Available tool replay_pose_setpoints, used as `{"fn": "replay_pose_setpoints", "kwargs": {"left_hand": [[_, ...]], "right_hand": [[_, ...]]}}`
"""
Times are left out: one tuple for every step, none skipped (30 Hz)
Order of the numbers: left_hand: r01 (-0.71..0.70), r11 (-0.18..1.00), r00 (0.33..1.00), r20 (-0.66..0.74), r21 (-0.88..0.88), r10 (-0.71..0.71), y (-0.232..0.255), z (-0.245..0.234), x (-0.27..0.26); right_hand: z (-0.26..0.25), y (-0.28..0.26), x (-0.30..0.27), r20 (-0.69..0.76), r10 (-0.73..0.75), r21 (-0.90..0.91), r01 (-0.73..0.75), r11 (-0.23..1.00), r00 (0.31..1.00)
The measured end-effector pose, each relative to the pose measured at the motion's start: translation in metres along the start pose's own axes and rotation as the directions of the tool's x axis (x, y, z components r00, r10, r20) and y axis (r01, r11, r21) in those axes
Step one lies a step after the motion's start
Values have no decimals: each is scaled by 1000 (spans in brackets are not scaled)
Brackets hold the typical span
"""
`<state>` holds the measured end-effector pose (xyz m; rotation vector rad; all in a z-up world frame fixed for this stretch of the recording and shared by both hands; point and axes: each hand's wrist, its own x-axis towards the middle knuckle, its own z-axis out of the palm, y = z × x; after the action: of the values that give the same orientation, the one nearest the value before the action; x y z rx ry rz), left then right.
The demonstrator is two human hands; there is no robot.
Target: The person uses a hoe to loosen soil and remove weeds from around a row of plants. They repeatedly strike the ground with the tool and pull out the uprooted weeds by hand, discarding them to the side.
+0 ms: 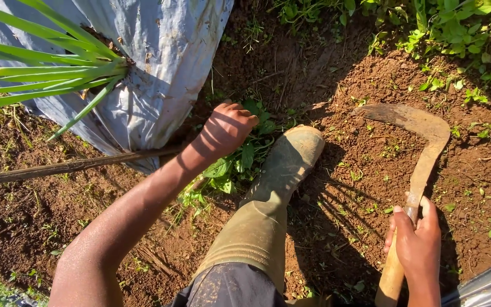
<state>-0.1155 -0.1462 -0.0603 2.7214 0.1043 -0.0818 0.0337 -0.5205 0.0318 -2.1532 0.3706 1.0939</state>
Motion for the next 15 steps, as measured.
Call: {"fn": "replay_pose_setpoints", "kwargs": {"left_hand": [[-81,987,997,10,138,80,-6,2,2],[-85,987,996,9,138,84,-7,-7,11],[-43,995,998,37,93,40,-7,-15,20],[3,999,998,66,50,-6,-8,-24,28],[2,999,998,64,53,-5,-12,-32,38],[-5,997,1000,1,73,5,-16,-40,48],[-11,996,998,-62,93,17,-20,-47,57],[-11,996,998,-64,94,17,-23,-56,68],[7,970,996,-93,241,16,-26,-65,80],[28,924,992,-121,382,21,-29,-73,92],[26,923,992,-123,383,23,-40,-76,101],[-25,892,976,-181,452,119,-50,-78,109],[-68,851,949,-231,521,217,-61,-79,117],[-69,851,949,-230,520,217,-66,-75,124],[-58,854,959,-208,517,191,-72,-70,130]], "right_hand": [[-1,1,1,7,-6,-1,6,1000,1000],[-1,2,1,4,-6,2,6,1000,1000],[-1,3,1,7,-15,5,15,1000,1000],[-1,3,2,13,-26,6,26,1000,1000],[0,1,2,13,-29,8,29,1000,999],[1,0,1,8,-17,8,17,1000,1000],[1,-1,0,3,-6,7,6,1000,1000],[1,-1,1,3,-7,8,7,1000,1000],[0,-1,1,6,-6,0,6,1000,1000],[0,-2,1,7,-3,-7,3,1000,1000],[0,-1,2,5,-5,-5,5,1000,1000],[0,0,2,5,-10,-3,10,1000,1000],[0,1,3,5,-15,-2,15,1000,1000],[0,1,3,5,-13,-2,13,1000,1000],[0,0,2,7,-14,-6,14,1000,1000]]}}
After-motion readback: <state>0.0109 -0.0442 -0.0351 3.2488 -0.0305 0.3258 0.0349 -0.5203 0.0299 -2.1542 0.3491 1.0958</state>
